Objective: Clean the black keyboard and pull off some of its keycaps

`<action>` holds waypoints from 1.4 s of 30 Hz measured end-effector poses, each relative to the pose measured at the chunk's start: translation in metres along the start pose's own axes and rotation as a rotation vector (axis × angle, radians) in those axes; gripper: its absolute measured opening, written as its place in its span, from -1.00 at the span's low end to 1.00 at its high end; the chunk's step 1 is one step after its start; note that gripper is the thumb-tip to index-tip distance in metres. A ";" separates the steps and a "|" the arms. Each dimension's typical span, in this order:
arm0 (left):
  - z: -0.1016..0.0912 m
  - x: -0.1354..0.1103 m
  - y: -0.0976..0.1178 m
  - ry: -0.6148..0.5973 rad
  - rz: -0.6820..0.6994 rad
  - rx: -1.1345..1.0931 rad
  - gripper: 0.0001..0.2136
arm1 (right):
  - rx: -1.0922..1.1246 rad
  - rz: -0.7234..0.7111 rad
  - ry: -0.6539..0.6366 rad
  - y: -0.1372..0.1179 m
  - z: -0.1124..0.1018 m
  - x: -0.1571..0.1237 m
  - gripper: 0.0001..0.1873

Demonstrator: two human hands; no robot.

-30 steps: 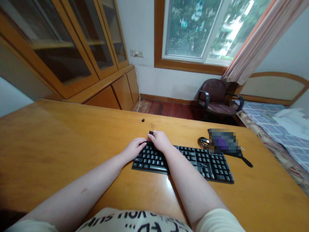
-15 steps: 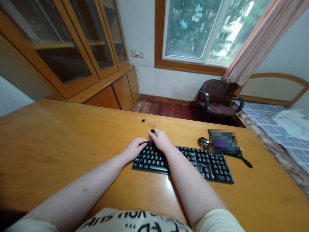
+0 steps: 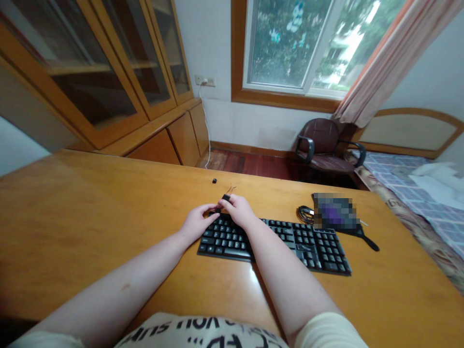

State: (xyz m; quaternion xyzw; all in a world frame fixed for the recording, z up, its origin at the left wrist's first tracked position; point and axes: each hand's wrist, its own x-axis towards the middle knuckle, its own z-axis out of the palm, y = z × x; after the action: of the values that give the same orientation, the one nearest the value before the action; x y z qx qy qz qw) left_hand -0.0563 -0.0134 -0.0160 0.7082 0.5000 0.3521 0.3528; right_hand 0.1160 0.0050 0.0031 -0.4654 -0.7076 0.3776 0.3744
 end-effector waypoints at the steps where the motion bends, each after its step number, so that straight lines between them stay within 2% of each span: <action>1: 0.000 0.000 0.000 0.008 -0.009 -0.012 -0.71 | -0.004 -0.014 -0.014 -0.001 0.000 0.000 -0.72; 9: 0.001 -0.002 -0.002 -0.011 -0.071 -0.058 -0.73 | -0.020 -0.074 -0.146 -0.009 -0.006 -0.001 -0.76; 16: -0.001 -0.002 0.003 -0.054 -0.040 -0.112 -0.75 | -0.019 -0.122 -0.216 -0.008 -0.003 -0.003 -0.77; 24: -0.002 0.003 0.002 -0.040 -0.076 -0.363 -0.73 | 0.095 -0.097 -0.087 -0.009 -0.003 -0.002 -0.74; 32: -0.005 0.005 -0.002 0.013 -0.170 -0.551 -0.68 | 0.179 -0.117 -0.098 -0.003 -0.002 -0.001 -0.74; 35: -0.006 0.006 -0.004 0.061 -0.149 -0.469 -0.66 | 0.161 -0.096 -0.048 -0.003 -0.001 -0.001 -0.75; 38: -0.008 0.007 -0.007 0.088 -0.081 -0.226 -0.73 | 0.160 -0.035 0.048 -0.001 -0.001 0.000 -0.75; 42: -0.011 0.009 -0.012 0.022 0.004 0.093 -0.76 | 0.189 -0.006 0.155 0.005 -0.001 0.003 -0.74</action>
State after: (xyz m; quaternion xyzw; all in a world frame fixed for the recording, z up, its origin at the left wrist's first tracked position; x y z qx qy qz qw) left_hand -0.0693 -0.0001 -0.0194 0.7211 0.5181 0.3368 0.3133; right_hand 0.1179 0.0090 -0.0007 -0.4538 -0.6389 0.4045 0.4713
